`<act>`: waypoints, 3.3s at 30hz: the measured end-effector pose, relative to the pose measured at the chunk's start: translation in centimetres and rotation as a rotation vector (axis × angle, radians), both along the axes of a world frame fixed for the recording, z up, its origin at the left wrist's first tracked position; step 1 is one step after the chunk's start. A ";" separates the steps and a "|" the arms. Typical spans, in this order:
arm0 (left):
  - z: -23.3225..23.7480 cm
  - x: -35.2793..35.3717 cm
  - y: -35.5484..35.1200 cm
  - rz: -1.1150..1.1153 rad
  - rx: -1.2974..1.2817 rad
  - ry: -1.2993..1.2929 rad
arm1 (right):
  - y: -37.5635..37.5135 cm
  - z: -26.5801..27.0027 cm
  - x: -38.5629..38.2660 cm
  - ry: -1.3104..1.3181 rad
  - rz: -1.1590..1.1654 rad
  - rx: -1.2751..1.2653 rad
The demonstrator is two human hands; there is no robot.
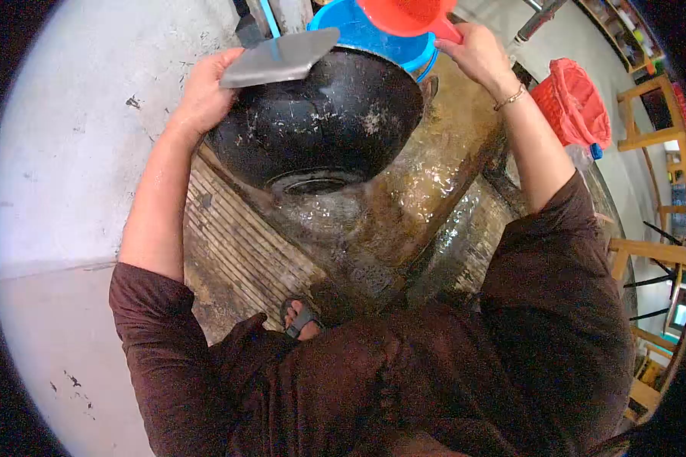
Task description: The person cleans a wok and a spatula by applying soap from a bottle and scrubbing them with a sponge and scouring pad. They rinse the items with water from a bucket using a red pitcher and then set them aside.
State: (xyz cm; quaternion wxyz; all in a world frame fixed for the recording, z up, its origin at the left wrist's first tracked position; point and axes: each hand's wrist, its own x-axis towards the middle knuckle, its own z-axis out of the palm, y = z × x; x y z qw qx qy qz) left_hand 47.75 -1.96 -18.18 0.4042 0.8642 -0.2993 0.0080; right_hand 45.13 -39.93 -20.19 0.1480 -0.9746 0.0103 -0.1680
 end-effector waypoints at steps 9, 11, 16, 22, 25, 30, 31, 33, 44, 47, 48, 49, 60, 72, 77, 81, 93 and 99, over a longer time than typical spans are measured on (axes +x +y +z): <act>-0.6 -0.2 1.0 0.349 -0.121 0.125 | -4.2 -5.0 6.1 0.471 0.037 0.803; -0.2 -0.7 1.1 0.441 -0.254 0.165 | -4.7 -5.1 6.7 0.547 -0.031 0.576; -0.9 -0.8 3.7 0.366 -0.864 0.307 | -7.7 -7.2 7.2 0.130 0.157 -0.101; -0.5 -0.5 7.3 0.365 -1.124 0.403 | -3.2 -2.3 -0.2 0.162 -0.086 0.946; -0.3 -0.6 8.2 0.335 -1.167 0.425 | 1.6 0.4 -4.0 0.261 0.025 1.162; -0.9 -0.4 8.6 0.327 -1.183 0.446 | 1.2 -0.1 -4.3 0.270 0.151 1.359; -1.2 -0.4 8.4 0.337 -1.173 0.458 | 1.0 0.0 -4.2 0.261 0.119 1.376; -1.8 -0.7 7.8 0.360 -1.153 0.478 | 1.6 0.0 -4.4 0.211 0.181 1.521; -5.9 -0.3 4.5 0.421 -1.184 0.785 | 1.7 0.0 -5.6 0.162 -0.022 1.701; -6.1 -0.6 3.0 0.465 -1.199 0.785 | 0.3 0.6 -5.4 0.049 -0.103 1.619; -5.3 -1.2 2.3 0.481 -1.223 0.854 | 0.0 1.5 -5.5 0.050 -0.092 1.588; -4.4 -1.7 1.5 0.494 -1.243 0.927 | -0.4 2.3 -5.8 0.048 -0.087 1.559; -4.3 -5.8 -2.5 0.706 -1.256 0.753 | -4.2 9.3 -10.4 0.006 -0.278 1.529; 12.5 -8.2 -3.3 0.711 -1.209 0.951 | -2.5 28.0 -10.5 0.067 -0.288 1.359; 17.0 -9.6 -2.7 0.779 -0.882 0.769 | -2.4 35.0 -11.7 0.034 -0.261 1.175; 25.6 -12.6 -3.9 0.843 -0.564 0.334 | -0.4 40.3 -13.4 -0.029 -0.278 1.079; 38.8 -14.3 -5.5 0.440 -0.504 0.012 | 5.4 47.4 -15.7 -0.127 -0.225 0.915; 41.9 -16.3 -5.8 0.642 -0.382 0.003 | 4.2 47.0 -14.8 -0.022 -0.248 0.834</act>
